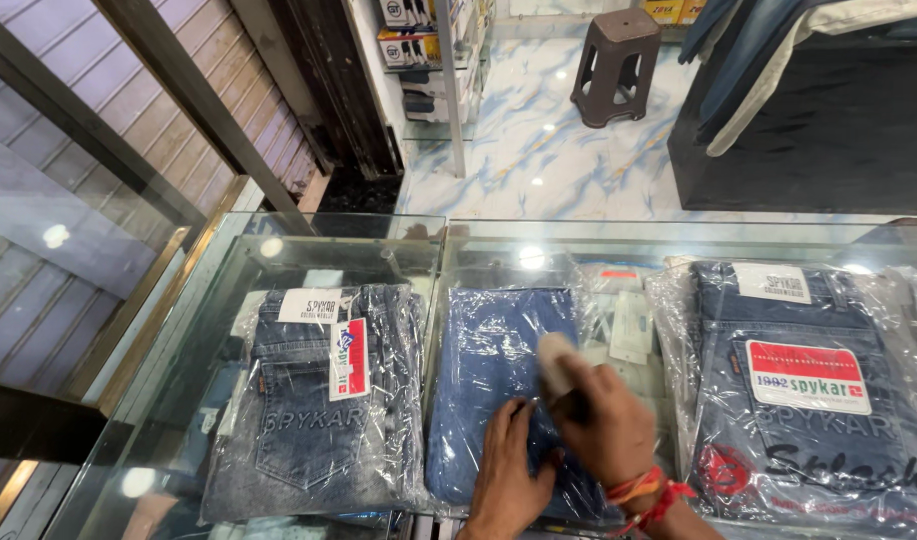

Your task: The person wipes the plastic-wrapped surfaces of several folded jeans displayed on a glass counter using a cloth. They handle each pair individually, wiping the top and sides, then repositioning them on the counter.

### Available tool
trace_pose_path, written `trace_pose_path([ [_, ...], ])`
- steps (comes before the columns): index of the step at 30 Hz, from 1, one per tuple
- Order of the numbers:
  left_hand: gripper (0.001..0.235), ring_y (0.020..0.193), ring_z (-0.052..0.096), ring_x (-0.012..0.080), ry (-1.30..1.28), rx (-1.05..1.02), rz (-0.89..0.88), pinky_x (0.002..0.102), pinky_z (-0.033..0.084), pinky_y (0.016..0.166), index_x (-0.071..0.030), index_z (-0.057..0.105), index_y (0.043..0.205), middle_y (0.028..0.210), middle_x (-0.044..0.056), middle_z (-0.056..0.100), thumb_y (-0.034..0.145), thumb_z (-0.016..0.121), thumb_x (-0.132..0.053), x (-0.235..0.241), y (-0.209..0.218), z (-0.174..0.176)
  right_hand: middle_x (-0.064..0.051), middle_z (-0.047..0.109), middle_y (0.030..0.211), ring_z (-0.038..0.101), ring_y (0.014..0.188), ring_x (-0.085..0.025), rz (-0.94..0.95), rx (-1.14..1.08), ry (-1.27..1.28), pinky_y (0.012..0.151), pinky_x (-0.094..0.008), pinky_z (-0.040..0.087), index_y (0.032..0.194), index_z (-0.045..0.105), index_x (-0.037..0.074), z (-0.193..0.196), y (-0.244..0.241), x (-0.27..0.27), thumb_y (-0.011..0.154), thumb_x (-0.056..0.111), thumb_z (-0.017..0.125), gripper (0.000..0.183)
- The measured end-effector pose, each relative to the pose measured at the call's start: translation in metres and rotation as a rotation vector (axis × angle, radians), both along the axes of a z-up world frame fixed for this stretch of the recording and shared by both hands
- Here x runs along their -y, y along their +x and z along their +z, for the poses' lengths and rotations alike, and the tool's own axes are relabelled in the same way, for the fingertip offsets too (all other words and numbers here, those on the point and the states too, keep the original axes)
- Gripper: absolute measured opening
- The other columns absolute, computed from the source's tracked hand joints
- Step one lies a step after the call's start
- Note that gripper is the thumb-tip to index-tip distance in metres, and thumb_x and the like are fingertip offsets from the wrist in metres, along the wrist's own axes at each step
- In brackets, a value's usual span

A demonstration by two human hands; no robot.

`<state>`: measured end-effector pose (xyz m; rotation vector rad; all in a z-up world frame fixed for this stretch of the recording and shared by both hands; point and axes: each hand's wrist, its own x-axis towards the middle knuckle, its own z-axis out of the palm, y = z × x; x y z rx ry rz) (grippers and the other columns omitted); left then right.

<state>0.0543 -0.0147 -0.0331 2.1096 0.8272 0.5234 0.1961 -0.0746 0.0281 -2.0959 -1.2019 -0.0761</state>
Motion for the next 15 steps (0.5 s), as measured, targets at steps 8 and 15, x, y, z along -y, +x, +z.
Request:
trace_pose_path([
  [8, 0.109, 0.152, 0.012, 0.0511, 0.186, -0.353, 0.135, 0.057, 0.018, 0.120, -0.006, 0.037, 0.148, 0.160, 0.027, 0.022, 0.063, 0.091, -0.046, -0.025, -0.057, -0.026, -0.023, 0.059, 0.127, 0.059, 0.103, -0.039, 0.554, 0.172, -0.013, 0.082, -0.051, 0.049, 0.134, 0.061, 0.023, -0.012, -0.030, -0.025, 0.077, 0.029, 0.076, 0.059],
  [15, 0.174, 0.155, -0.003, 0.0500, 0.071, -0.326, 0.237, 0.062, 0.009, 0.117, -0.003, 0.000, 0.160, 0.169, 0.029, -0.004, 0.035, 0.085, -0.089, -0.022, -0.056, -0.053, -0.018, 0.065, 0.130, 0.067, 0.102, -0.033, 0.830, 0.344, -0.193, 0.082, -0.045, 0.055, 0.141, 0.062, 0.032, -0.054, 0.035, -0.083, 0.098, 0.021, 0.062, 0.045],
])
